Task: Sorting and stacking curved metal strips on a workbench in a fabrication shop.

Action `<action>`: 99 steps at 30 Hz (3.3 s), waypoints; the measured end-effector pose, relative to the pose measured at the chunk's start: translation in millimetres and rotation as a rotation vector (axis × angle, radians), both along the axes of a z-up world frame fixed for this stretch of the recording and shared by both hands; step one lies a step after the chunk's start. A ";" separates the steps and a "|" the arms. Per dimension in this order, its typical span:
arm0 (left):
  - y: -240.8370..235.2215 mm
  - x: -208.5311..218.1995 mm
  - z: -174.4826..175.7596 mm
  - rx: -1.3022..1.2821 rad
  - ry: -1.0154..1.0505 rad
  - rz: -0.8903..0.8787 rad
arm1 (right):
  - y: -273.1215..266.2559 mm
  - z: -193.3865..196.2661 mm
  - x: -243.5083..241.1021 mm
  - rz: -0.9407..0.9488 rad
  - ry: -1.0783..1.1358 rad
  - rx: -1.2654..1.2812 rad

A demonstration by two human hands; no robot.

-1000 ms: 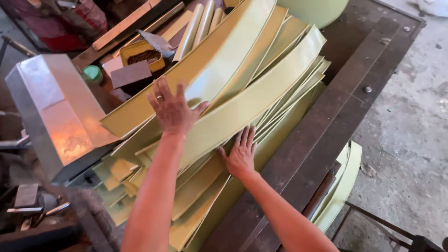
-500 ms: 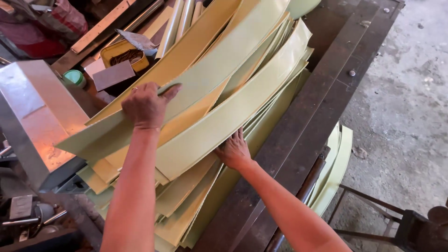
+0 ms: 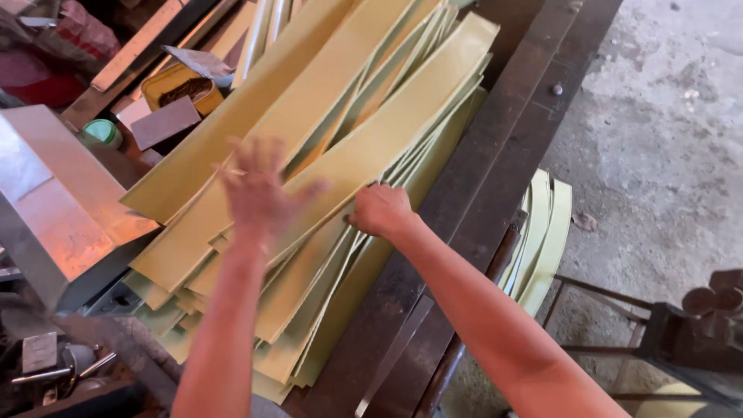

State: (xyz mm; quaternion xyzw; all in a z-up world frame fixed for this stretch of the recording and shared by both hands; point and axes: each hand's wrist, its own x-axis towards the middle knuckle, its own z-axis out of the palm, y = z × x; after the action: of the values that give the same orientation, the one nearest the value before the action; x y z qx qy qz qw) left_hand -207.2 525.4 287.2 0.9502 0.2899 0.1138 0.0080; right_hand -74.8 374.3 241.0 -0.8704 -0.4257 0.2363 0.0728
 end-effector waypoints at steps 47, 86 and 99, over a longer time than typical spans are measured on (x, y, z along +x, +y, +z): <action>-416.6 175.8 -933.6 -0.621 0.399 0.046 | -600.5 -898.0 95.3 -1.257 0.316 0.154; -394.9 235.2 -1047.0 -0.602 0.220 0.208 | -517.0 -940.0 73.7 -1.647 0.259 0.441; -385.1 240.9 -1042.8 -0.787 0.267 0.215 | -550.3 -940.6 122.3 -1.583 0.584 0.552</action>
State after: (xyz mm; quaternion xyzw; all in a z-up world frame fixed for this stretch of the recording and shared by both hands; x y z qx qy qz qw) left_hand 33.7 140.3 -755.6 0.8456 0.4070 -0.1292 0.3202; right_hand 47.5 -176.0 -699.5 -0.7658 0.2948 0.2184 0.5281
